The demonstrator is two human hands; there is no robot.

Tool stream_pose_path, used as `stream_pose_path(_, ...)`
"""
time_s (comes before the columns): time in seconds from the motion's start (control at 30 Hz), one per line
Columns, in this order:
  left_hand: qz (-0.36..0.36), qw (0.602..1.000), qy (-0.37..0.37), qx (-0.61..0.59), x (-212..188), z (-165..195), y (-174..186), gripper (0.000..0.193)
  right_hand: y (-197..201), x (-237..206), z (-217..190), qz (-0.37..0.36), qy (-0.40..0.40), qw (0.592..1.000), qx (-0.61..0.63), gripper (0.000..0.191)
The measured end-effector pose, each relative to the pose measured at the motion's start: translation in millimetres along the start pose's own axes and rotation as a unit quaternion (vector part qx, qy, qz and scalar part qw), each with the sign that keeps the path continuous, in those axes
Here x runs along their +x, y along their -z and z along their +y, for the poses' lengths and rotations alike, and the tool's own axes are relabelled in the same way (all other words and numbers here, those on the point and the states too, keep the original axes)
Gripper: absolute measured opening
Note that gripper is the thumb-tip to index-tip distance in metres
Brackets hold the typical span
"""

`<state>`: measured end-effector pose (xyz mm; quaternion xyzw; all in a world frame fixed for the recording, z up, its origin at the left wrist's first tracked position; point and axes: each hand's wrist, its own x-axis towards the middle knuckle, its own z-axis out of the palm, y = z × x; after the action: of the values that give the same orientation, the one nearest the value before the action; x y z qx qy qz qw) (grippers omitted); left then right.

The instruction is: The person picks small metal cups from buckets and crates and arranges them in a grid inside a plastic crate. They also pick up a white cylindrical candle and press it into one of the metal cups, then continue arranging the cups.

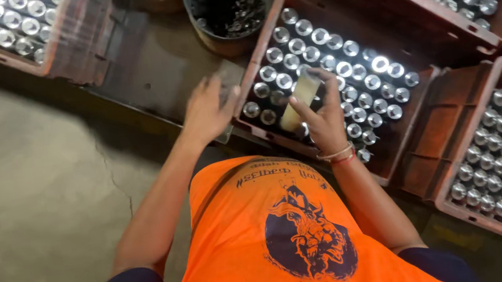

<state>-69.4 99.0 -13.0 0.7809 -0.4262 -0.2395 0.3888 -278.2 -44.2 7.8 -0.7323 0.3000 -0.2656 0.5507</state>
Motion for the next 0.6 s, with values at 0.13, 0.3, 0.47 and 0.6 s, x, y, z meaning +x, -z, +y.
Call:
stream_pose_path(0.13,-0.011,0.997,-0.054,-0.061,-14.7,-30.4,-26.1,0.033,-24.8,4.3,0.8,-0.029,0.097,0.994,-0.030,0.064)
stream_pose_path(0.3,-0.019,0.993,-0.027,-0.118,-15.3,-41.6,-26.9,0.028,-33.1,8.7,-25.7,-0.020,0.145,0.988,-0.058,0.059)
stream_pose_path(0.47,-0.092,0.988,-0.016,-0.124,-1.3,-55.4,-11.0,0.028,-37.9,6.3,-27.4,0.025,0.220,0.954,-0.201,0.040)
stream_pose_path(0.6,-0.054,0.991,-0.059,-0.102,8.3,-57.4,-17.3,0.028,-38.4,24.0,-13.8,-0.043,0.164,0.970,-0.176,0.051)
